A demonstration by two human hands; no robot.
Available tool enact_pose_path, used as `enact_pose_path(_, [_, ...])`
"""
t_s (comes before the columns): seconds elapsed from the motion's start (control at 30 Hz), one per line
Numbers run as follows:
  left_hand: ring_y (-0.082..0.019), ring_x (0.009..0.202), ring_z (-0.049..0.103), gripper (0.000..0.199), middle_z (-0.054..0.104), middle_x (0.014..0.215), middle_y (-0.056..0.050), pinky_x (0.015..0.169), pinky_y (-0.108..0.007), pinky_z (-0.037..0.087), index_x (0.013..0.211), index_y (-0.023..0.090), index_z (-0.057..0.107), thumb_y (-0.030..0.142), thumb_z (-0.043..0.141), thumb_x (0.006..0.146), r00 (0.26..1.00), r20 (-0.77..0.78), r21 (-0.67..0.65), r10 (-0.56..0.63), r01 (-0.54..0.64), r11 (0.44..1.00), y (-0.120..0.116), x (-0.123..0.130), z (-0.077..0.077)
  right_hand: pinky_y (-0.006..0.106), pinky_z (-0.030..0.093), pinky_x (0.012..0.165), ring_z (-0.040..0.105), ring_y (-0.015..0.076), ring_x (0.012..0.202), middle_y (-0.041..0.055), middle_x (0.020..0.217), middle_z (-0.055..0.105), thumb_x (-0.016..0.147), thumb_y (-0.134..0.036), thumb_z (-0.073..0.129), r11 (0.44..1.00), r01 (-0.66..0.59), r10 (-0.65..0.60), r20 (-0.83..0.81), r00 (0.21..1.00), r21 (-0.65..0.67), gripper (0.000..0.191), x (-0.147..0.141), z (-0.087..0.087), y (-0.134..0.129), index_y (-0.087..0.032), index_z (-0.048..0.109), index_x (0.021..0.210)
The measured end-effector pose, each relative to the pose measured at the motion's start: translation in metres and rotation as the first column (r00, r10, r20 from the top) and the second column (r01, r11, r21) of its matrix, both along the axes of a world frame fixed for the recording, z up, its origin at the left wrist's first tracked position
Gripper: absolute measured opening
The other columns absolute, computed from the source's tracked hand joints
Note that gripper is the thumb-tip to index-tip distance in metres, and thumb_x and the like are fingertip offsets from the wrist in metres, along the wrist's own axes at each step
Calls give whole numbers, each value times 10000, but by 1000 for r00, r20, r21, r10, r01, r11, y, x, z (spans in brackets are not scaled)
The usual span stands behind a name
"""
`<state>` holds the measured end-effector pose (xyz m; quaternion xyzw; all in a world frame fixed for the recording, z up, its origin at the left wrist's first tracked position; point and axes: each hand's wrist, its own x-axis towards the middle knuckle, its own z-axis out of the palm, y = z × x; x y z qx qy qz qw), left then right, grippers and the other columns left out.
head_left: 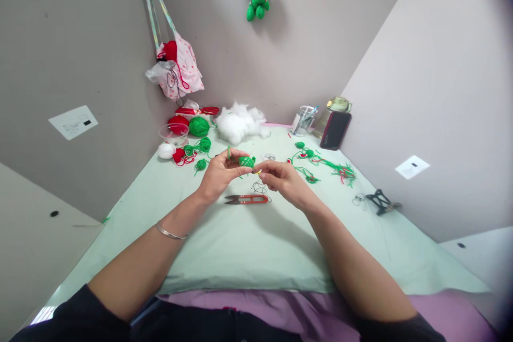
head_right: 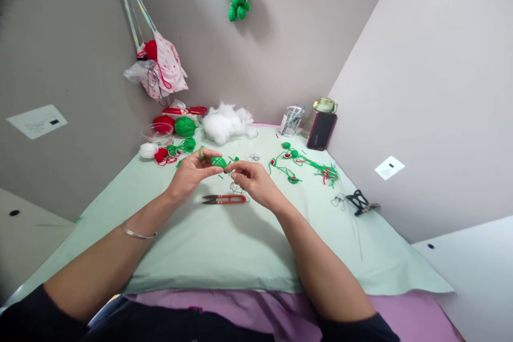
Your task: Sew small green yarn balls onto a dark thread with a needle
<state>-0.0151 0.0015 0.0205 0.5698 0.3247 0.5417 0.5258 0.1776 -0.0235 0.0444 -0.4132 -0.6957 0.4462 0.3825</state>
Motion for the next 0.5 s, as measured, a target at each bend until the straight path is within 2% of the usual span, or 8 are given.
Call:
enact_pose_path(0.13, [-132, 814, 603, 373, 651, 874, -11, 790, -270, 484, 903, 150, 661, 259, 868, 613, 999, -23, 40, 37, -36, 999, -5, 7, -1, 240, 335, 492, 415, 80, 518, -46, 609, 493, 790, -357, 687, 997, 33, -43, -144, 989, -71, 226, -10, -8, 2, -171, 561, 764])
enact_pose_path(0.33, [-114, 720, 541, 447, 580, 782, 21, 693, -242, 432, 1068, 189, 651, 355, 825, 692, 998, -59, 54, -1, 4, 999, -1, -2, 8, 227, 342, 492, 439, 67, 514, -27, 654, 557, 741, -380, 769, 985, -35, -32, -375, 927, -171, 279, -10, -9, 7, -163, 601, 789])
enact_pose_path(0.43, [-114, 633, 459, 285, 518, 661, 22, 629, -248, 379, 863, 180, 690, 453, 728, 792, 990, -139, 89, 33, -21, 996, 6, -11, 9, 212, 307, 473, 432, 59, 514, -31, 641, 544, 722, -350, 790, 981, -28, -60, -444, 894, -190, 268, -7, -8, 8, -159, 606, 760])
enact_pose_path(0.5, [-115, 610, 422, 331, 500, 618, 18, 622, -255, 361, 711, 176, 666, 481, 667, 840, 986, -139, 91, 90, -78, 993, 9, -14, 8, 210, 298, 470, 433, 58, 515, -29, 641, 546, 718, -343, 795, 981, -19, -72, -449, 891, -194, 264, -7, -7, 8, -157, 611, 755])
